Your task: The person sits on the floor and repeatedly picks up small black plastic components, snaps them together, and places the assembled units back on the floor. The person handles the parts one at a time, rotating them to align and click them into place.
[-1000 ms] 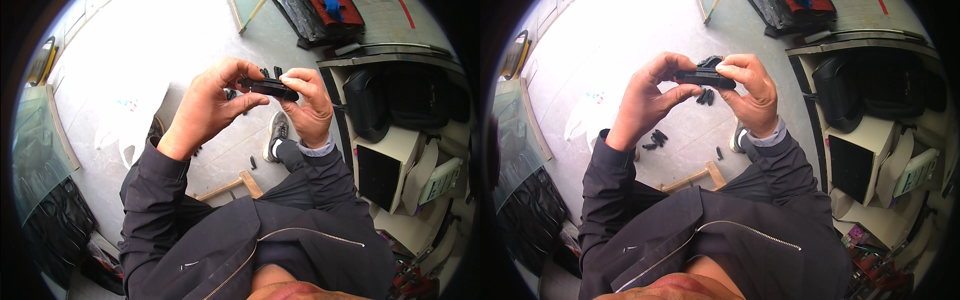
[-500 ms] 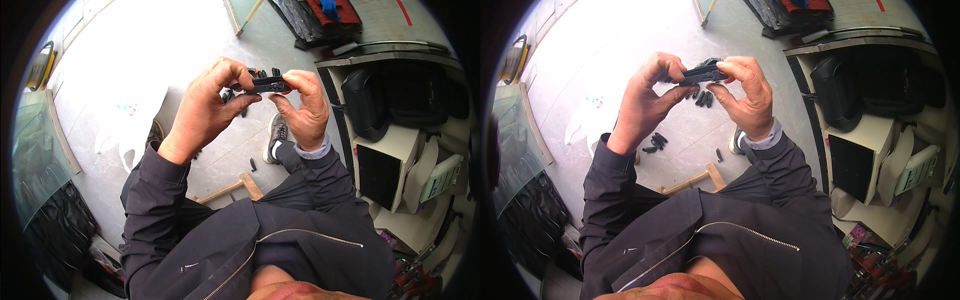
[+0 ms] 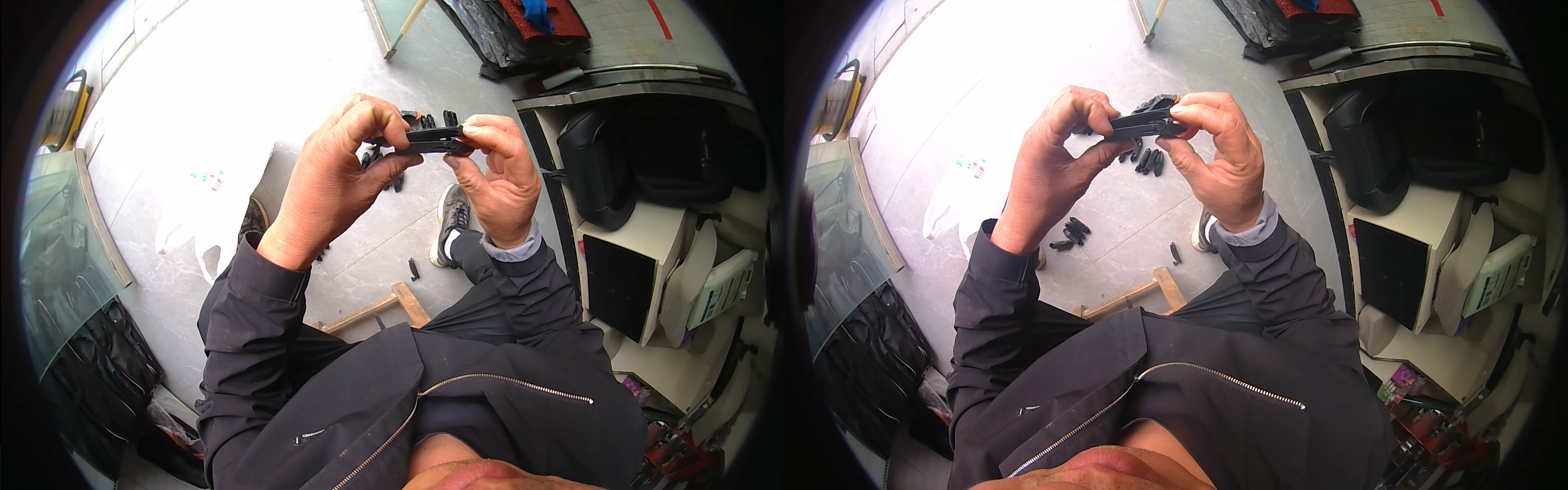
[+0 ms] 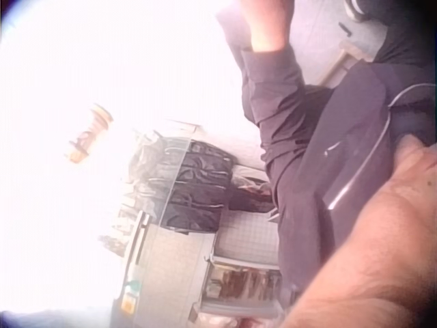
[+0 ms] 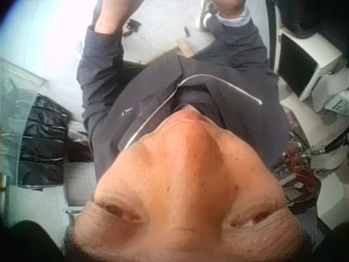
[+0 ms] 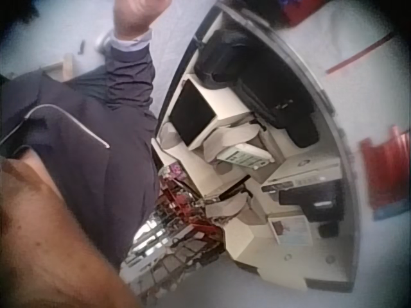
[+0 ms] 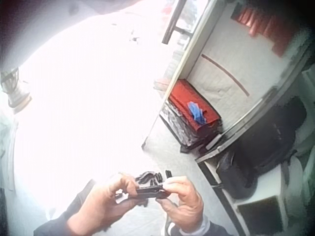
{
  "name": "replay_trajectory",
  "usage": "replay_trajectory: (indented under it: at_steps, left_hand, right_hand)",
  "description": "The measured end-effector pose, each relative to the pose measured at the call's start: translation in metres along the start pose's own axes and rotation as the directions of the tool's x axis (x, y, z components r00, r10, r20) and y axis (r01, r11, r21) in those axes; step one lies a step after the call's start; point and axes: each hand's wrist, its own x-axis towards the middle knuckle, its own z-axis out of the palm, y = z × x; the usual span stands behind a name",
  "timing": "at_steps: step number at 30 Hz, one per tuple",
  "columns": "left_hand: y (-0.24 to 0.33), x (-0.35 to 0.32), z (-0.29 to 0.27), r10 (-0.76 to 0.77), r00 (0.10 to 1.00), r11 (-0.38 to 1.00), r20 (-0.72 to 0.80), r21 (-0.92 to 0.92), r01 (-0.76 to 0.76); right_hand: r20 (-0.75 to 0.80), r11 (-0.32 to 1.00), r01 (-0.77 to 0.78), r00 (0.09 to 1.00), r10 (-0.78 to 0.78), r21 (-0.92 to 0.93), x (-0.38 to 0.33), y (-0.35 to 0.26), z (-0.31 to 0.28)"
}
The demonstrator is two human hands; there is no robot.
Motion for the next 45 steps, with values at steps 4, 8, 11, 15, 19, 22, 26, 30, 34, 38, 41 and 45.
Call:
replay_trajectory:
  at_steps: [4, 8, 11, 15, 19, 22, 26, 30, 34, 38, 41, 45]
  left_hand:
    - [-0.0017, -0.0006, 0.0012, -0.048, 0.999, 0.993, 0.012, -0.105, 0.049]
    - [-0.0024, -0.0011, 0.0009, -0.161, 0.985, 0.952, 0.067, -0.253, 0.173]
    - [-0.0013, -0.0011, 0.0004, -0.171, 0.982, 0.949, 0.078, -0.253, 0.186]
    - [0.0013, -0.001, -0.0004, -0.166, 0.985, 0.967, 0.048, -0.188, 0.172]
    - [0.0034, -0.0017, -0.0023, -0.195, 0.978, 0.968, 0.078, -0.145, 0.205]
    - [0.0035, -0.0018, -0.0014, -0.181, 0.98, 0.97, 0.079, -0.15, 0.192]
    - [0.0035, -0.0027, -0.0016, -0.17, 0.982, 0.979, 0.082, -0.098, 0.177]
    - [0.0041, -0.0037, -0.0025, -0.231, 0.966, 0.959, 0.115, -0.14, 0.246]
    - [0.0043, -0.0034, -0.003, -0.217, 0.969, 0.964, 0.116, -0.131, 0.232]
    - [0.0047, -0.0042, -0.0035, -0.233, 0.964, 0.962, 0.131, -0.112, 0.247]
    - [0.0046, -0.0046, -0.0026, -0.222, 0.967, 0.963, 0.122, -0.129, 0.238]
    - [0.0042, -0.0048, -0.0019, -0.228, 0.966, 0.96, 0.122, -0.138, 0.244]
  right_hand:
    - [-0.008, 0.999, 0.034, 0.999, -0.034, -0.037, 0.0009, -0.0008, -0.0007]
    - [-0.014, 0.983, 0.111, 0.993, -0.114, -0.146, 0.0056, -0.0014, -0.0013]
    - [0.0, 0.976, 0.124, 0.992, -0.126, -0.178, 0.0075, -0.0029, -0.0014]
    - [0.019, 0.975, 0.089, 0.996, -0.087, -0.205, 0.0078, -0.0049, -0.002]
    - [0.019, 0.981, 0.028, 1.0, -0.024, -0.194, 0.0079, -0.0057, 0.0002]
    - [0.026, 0.977, 0.035, 0.999, -0.03, -0.21, 0.009, -0.0057, 0.0007]
    - [0.011, 0.985, 0.03, 1.0, -0.028, -0.17, 0.0078, -0.0048, 0.0029]
    - [0.06, 0.999, -0.052, 0.997, 0.053, -0.016, 0.0038, -0.006, 0.0025]
    - [0.054, 0.999, -0.034, 0.998, 0.036, -0.039, 0.0045, -0.0047, 0.0022]
    - [0.053, 0.998, -0.02, 0.998, 0.023, -0.051, 0.0049, -0.0051, 0.0018]
    - [0.066, 0.999, -0.039, 0.997, 0.041, -0.037, 0.0038, -0.006, 0.0018]
    - [0.058, 0.998, -0.048, 0.997, 0.05, -0.047, 0.0033, -0.006, 0.0023]
